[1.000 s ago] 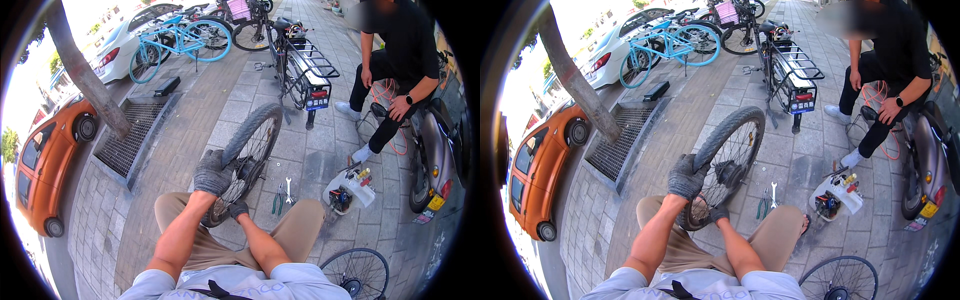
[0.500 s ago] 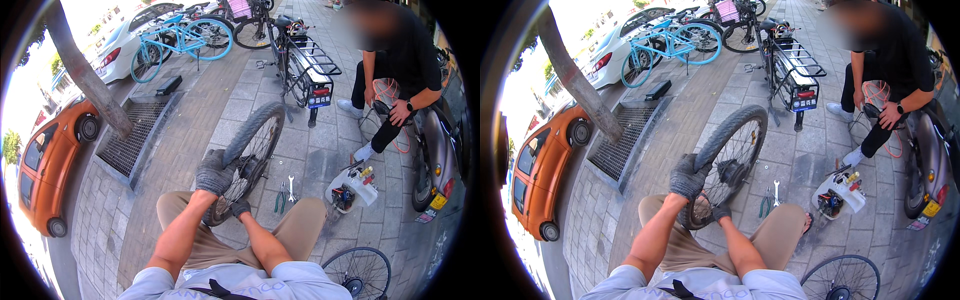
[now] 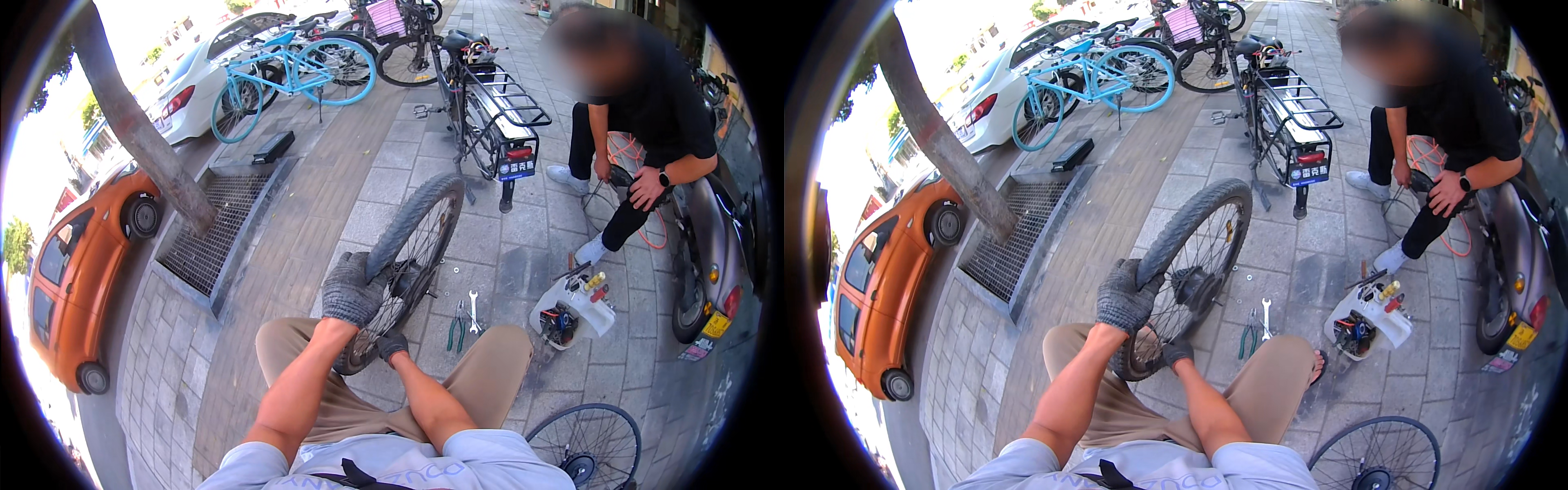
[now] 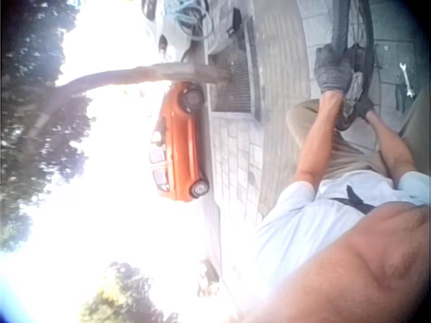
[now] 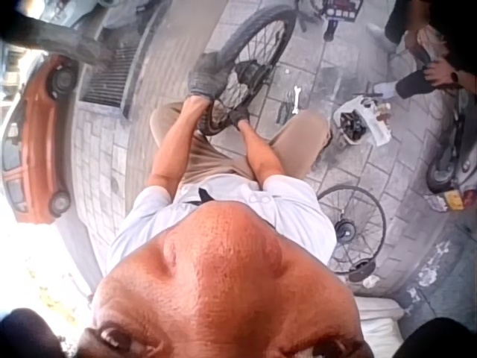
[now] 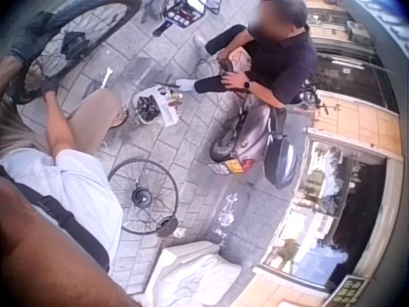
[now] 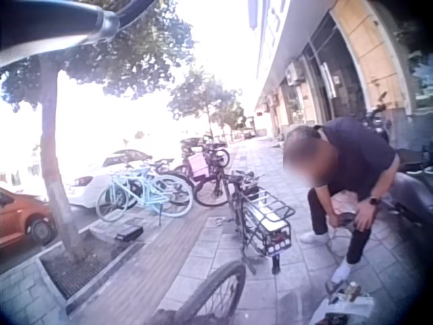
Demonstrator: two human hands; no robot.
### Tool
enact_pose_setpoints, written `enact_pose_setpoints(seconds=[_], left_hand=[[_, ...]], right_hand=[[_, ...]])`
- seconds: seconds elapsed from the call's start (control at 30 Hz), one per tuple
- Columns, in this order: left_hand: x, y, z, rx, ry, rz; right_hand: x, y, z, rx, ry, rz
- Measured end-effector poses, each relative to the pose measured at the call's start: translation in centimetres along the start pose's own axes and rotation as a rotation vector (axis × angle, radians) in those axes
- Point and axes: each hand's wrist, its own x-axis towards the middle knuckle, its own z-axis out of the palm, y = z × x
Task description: The person sits on the sidewalk and repairs a bicycle wheel. They use a wrench to loosen the axle nuts, remove the tire and inner tube, and then use a spoke wrench to adjust the wheel spokes.
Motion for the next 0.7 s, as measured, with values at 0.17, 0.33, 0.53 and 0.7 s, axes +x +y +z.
enact_pose_setpoints(seconds=[0.17, 0.33, 0.53, 0.7], left_hand=[[0.1, -1.0, 0.7, 0.027, 0.029, 0.036], [0.5, -1.2, 1.2, 0.026, 0.056, 0.078], [0.8, -1.2, 0.6, 0.015, 0.03, 0.055], [1.0, -0.1, 0.0, 0.0, -0.032, 0.0]], right_hand=[[-0.8, -1.5, -0.7, 0.048, -0.043, 0.086], [-0.8, -1.7, -1.0, -0.003, 0.009, 0.025], [-0.7, -1.5, -0.4, 0.009, 0.017, 0.002], [0.2, -0.4, 0.4, 0.011, 0.04, -0.014]])
